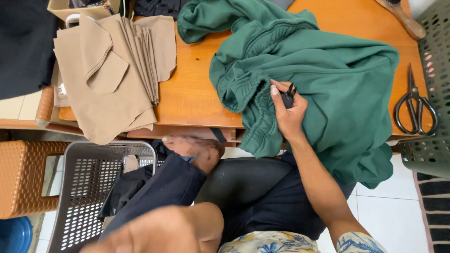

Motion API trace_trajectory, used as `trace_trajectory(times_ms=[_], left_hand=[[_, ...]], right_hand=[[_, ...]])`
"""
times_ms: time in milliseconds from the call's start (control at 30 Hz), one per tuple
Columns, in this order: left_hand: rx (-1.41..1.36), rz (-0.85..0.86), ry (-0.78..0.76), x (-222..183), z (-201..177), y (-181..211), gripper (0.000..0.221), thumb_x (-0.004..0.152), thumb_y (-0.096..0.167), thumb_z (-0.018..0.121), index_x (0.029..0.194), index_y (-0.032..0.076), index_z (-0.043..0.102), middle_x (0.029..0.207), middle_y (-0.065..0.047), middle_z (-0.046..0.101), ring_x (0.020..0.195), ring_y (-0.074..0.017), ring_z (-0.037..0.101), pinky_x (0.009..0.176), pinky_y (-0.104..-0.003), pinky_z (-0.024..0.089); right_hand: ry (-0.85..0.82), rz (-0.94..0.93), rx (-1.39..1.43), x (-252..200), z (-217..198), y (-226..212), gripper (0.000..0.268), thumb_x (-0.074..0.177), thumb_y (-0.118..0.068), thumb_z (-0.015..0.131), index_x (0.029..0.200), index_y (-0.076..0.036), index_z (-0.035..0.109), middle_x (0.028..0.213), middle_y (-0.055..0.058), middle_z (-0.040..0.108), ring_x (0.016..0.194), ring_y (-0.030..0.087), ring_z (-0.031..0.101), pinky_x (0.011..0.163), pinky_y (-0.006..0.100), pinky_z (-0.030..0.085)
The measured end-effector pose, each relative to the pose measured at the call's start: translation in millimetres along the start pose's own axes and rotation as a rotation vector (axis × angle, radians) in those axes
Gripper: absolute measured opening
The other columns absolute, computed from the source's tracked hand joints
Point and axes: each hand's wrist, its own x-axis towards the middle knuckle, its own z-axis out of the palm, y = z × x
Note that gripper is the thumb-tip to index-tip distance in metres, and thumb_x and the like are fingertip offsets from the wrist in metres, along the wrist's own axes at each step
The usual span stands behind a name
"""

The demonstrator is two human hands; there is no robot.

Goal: Trimming loose threads from the waistband of a pair of green sweatpants using thread snips

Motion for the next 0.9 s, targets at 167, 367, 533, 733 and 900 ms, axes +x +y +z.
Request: trace_trajectory(times_ms=[167,367,533,733,900], left_hand=[[0.016,0.029,0.055,-125.1,-96.1,-116.7,0.016,0.071,-0.006,0.038,0.061,0.006,0.033,0.048,-0.009,0.033,0.044,-0.0170,0.030,0.046,-0.030,0.027],[1.092,-0.511,-1.362,-208.0,-160.3,-148.0,0.029,0.068,0.034,0.052,0.061,0.006,0.058,0.059,-0.018,0.057,0.078,-0.0360,0.054,0.064,-0.046,0.041],[1.252,-0.604,-2.353,-209.9,-145.8,-138.1,0.059,0.077,0.056,0.036,0.093,0.007,0.064,0.092,-0.012,0.065,0.091,-0.0288,0.061,0.072,-0.038,0.046],[1.191,-0.473,-2.466,-206.8,-173.2,-124.0,0.068,0.075,0.067,0.034,0.095,0.008,0.062,0.090,-0.011,0.065,0.089,-0.0259,0.062,0.071,-0.035,0.049],[1.065,-0.295,-2.503,-209.9,-168.6,-117.7,0.068,0.077,0.065,0.032,0.098,0.007,0.062,0.095,-0.009,0.064,0.092,-0.0244,0.060,0.074,-0.034,0.047]], right_hand=[[-0.024,0.042,-0.082,-1.6,0.3,3.1,0.020,0.087,-0.016,0.055,0.095,0.001,0.061,0.094,0.013,0.059,0.089,0.022,0.057,0.076,0.032,0.047],[0.009,0.020,-0.048,-3.2,-2.5,1.6,0.010,0.085,-0.003,0.060,0.091,0.003,0.064,0.087,0.016,0.061,0.078,0.017,0.056,0.073,0.031,0.043],[-0.002,0.013,-0.044,-0.4,-1.2,2.6,0.011,0.085,-0.004,0.060,0.093,0.002,0.064,0.087,0.014,0.061,0.080,0.014,0.054,0.074,0.030,0.043],[-0.014,0.030,-0.060,0.5,-2.3,-0.2,0.011,0.085,-0.004,0.061,0.093,0.002,0.064,0.087,0.015,0.061,0.080,0.013,0.053,0.074,0.029,0.042],[-0.001,0.028,-0.035,8.0,1.3,-9.6,0.011,0.084,-0.004,0.062,0.093,0.002,0.064,0.085,0.014,0.061,0.075,0.012,0.052,0.069,0.027,0.043]])
